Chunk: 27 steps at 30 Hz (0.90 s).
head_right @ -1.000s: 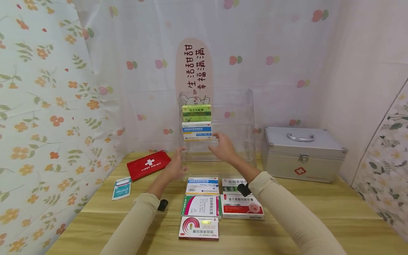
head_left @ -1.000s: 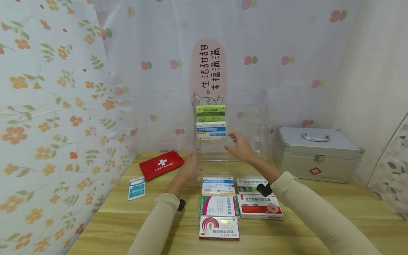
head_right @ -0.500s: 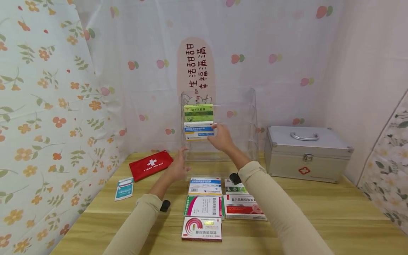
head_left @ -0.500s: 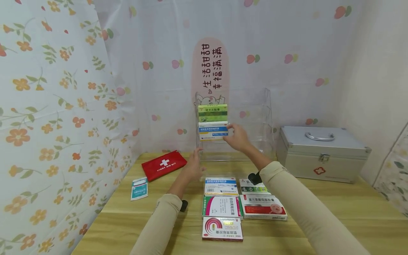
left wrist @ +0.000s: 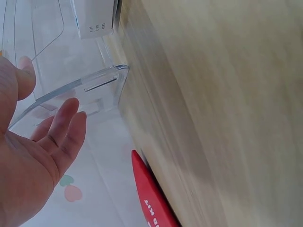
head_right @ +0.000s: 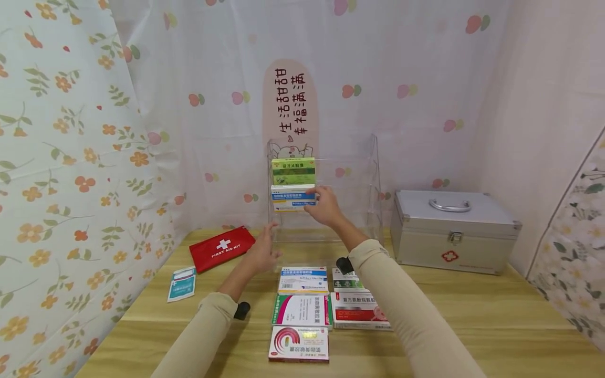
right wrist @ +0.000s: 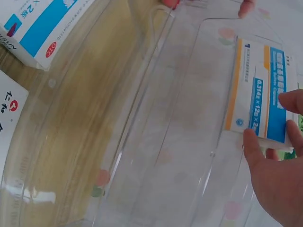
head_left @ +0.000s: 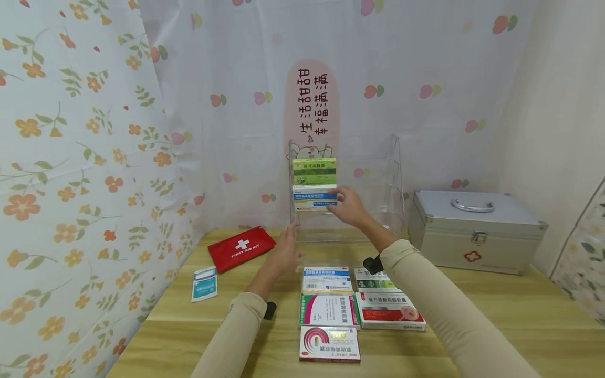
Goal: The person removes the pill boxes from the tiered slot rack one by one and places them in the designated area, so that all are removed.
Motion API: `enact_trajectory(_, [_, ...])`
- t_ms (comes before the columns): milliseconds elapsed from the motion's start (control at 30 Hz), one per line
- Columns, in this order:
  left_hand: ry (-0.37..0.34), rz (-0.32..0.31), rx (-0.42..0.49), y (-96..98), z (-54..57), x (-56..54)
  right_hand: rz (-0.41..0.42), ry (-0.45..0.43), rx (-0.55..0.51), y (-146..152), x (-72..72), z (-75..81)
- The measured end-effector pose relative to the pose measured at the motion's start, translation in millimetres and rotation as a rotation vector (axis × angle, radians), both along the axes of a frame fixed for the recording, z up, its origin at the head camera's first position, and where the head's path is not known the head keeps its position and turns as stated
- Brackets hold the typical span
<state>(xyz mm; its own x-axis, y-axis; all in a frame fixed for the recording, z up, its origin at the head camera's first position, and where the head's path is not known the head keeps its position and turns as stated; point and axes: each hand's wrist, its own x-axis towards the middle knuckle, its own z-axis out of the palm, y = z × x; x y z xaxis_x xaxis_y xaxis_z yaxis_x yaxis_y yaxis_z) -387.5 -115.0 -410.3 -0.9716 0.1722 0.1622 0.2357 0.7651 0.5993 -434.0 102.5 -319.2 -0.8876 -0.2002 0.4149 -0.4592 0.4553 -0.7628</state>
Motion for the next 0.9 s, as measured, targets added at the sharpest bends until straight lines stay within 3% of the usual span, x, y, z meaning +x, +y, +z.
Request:
enact_trajectory(200, [0.02, -0.008, -0.05, -0.3, 1.2, -2.5, 0.025, -0.043, 0.02, 2, -2.9, 6.7])
enact_trajectory(300, [0.033, -0.005, -0.026, 0.3, 1.2, -2.1, 0.022, -0.04, 0.028, 3, -1.9, 7.9])
enact_trajectory(500, [-0.025, -0.008, 0.012, 1.5, -6.6, 4.9, 0.004, -0.071, 0.022, 4, 0.2, -3.2])
enact_trajectory(700, [0.001, 0.003, -0.004, 1.3, -9.5, 5.6, -0.048, 0.124, 0.025, 3, -0.5, -8.5])
enact_trajectory(900, [0.01, -0.003, -0.005, 0.6, -3.9, 1.4, -0.097, 0.265, -0.015, 9, -3.2, -3.8])
